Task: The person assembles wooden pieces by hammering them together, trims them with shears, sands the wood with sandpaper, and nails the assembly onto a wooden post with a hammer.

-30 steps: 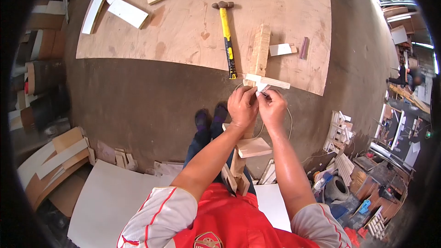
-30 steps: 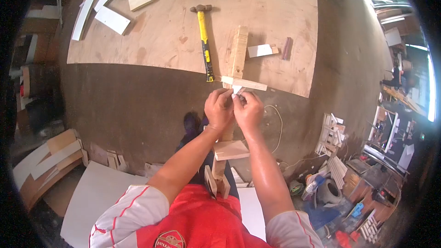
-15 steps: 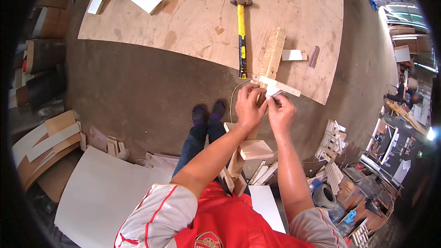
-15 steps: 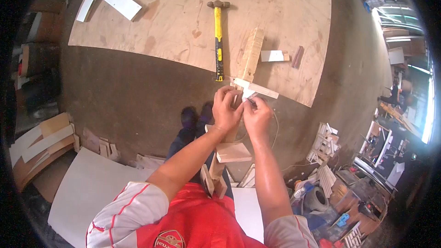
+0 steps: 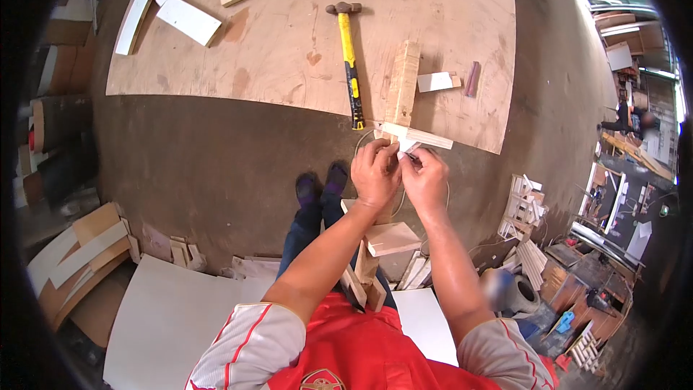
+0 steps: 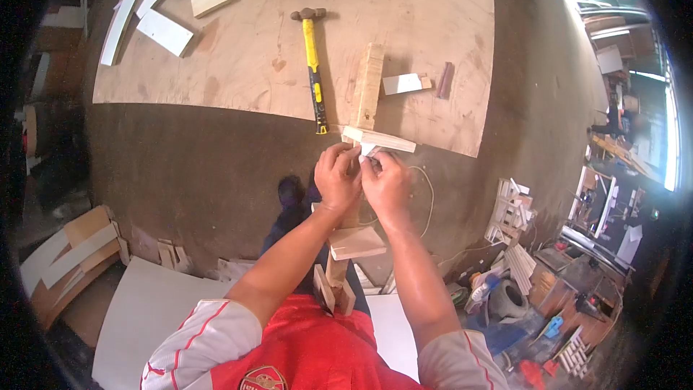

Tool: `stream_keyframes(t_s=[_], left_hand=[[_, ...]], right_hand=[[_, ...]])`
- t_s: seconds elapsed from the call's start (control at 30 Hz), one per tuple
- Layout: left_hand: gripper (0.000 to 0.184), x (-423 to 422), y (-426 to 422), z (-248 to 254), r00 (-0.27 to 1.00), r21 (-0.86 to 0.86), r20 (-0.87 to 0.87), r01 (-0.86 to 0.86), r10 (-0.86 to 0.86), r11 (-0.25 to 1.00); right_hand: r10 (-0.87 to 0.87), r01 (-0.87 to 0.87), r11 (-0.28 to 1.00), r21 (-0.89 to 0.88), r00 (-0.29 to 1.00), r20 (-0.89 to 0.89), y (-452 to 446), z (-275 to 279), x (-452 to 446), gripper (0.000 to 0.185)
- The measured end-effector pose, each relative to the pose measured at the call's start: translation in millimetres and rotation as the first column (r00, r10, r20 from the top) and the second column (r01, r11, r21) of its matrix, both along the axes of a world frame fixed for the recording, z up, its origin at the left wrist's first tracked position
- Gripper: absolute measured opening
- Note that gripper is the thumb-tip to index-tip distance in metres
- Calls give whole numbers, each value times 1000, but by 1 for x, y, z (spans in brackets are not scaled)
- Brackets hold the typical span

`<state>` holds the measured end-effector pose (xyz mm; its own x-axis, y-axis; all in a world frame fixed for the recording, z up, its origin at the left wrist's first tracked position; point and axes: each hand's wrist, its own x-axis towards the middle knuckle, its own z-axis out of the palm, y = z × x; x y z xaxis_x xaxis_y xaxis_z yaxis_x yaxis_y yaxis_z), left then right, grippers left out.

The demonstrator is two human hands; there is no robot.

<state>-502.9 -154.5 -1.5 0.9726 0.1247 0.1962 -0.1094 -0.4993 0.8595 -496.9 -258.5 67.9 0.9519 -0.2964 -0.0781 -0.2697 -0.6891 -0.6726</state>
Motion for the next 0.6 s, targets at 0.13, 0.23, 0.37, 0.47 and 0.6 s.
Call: stream_keyframes(t_s=[0.13,0.23,0.37,0.47,0.6], left_hand=[[35,1,-3,-1,999,27,32,-10,9,1000],[38,3,-3,6,1000,42,18,-8,7,999],[40,3,-3,8,1000,52,-4,11,-11,999],[40,2,-3,-3,999,84,52,9,-13,996],[35,2,-1,-5,998,89,62,25,-30,996]], right_hand=[[-2,2,1000,5,1000,5,-2,-6,-3,18],[19,-19,1000,-5,1000,20,-2,-7,-2,17],[56,-57,998,12,998,28,-2,-1,0,15],[83,-83,997,-1,994,67,-3,-1,-2,13],[109,-108,994,-9,985,135,-2,-2,0,11]])
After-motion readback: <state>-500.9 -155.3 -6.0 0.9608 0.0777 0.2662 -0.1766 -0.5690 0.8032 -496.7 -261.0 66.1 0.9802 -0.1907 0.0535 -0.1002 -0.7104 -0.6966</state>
